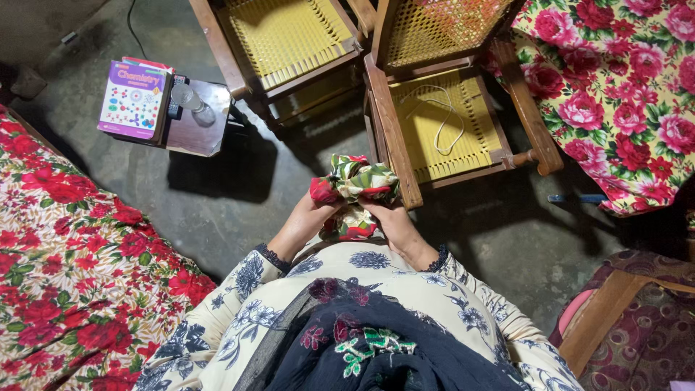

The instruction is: The person pulls a floral cloth cover off a wooden chair and folds it, then wipes the cane seats and wooden frames of several chairs with a pink cloth. They briefly handle a white cord resting on a chair seat and stand among the rearranged chairs.

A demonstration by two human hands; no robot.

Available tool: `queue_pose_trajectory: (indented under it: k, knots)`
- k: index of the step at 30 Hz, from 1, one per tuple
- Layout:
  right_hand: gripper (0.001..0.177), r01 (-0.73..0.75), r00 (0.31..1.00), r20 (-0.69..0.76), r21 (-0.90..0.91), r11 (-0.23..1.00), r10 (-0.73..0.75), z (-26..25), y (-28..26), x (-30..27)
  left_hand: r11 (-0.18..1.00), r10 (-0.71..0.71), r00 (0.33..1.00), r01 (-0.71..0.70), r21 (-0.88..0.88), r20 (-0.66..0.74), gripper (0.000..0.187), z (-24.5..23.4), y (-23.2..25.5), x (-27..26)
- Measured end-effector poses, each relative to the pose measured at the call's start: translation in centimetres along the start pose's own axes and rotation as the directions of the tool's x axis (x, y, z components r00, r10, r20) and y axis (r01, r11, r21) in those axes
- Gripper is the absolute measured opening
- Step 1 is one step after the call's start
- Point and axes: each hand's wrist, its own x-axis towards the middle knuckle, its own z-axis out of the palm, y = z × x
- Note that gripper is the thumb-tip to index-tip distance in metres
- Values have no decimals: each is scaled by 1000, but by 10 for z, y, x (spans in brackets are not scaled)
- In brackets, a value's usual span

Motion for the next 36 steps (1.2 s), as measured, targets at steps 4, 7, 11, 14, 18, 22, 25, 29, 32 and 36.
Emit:
queue_pose_trajectory:
  k: [4,7,11,14,18,22,25,29,32,36]
  knots:
    - [34,104,985,-142,-1,995,-103,-23,-3,-10,1000,-18,998,17,-17,-56,53,8,9,-3]
    - [32,161,950,-266,-32,986,-163,-49,-3,-16,998,-57,996,58,15,-71,49,8,5,-5]
    - [31,124,907,-402,-31,992,-125,-81,-4,-30,998,-60,998,60,-10,7,35,21,-12,1]
    - [37,218,886,-409,-49,975,-219,-101,-7,-47,997,-79,994,79,6,81,28,45,-28,18]
    - [43,290,859,-411,-102,952,-305,-138,-20,-84,995,-89,978,77,70,191,23,100,-54,44]
    - [35,220,877,-441,22,975,-188,-188,-40,-127,990,-131,952,109,94,277,24,174,-79,64]
    - [42,299,841,-457,-54,953,-290,-228,-54,-153,986,-153,927,122,109,343,25,234,-98,68]
    - [44,345,791,-507,-94,934,-343,-280,-81,-181,980,-179,900,127,153,397,28,297,-105,70]
    - [43,343,757,-561,-93,935,-334,-311,-100,-196,981,-179,898,133,139,401,31,330,-99,77]
    - [45,400,706,-589,-126,908,-393,-344,-121,-201,980,-175,922,130,149,345,36,354,-92,94]
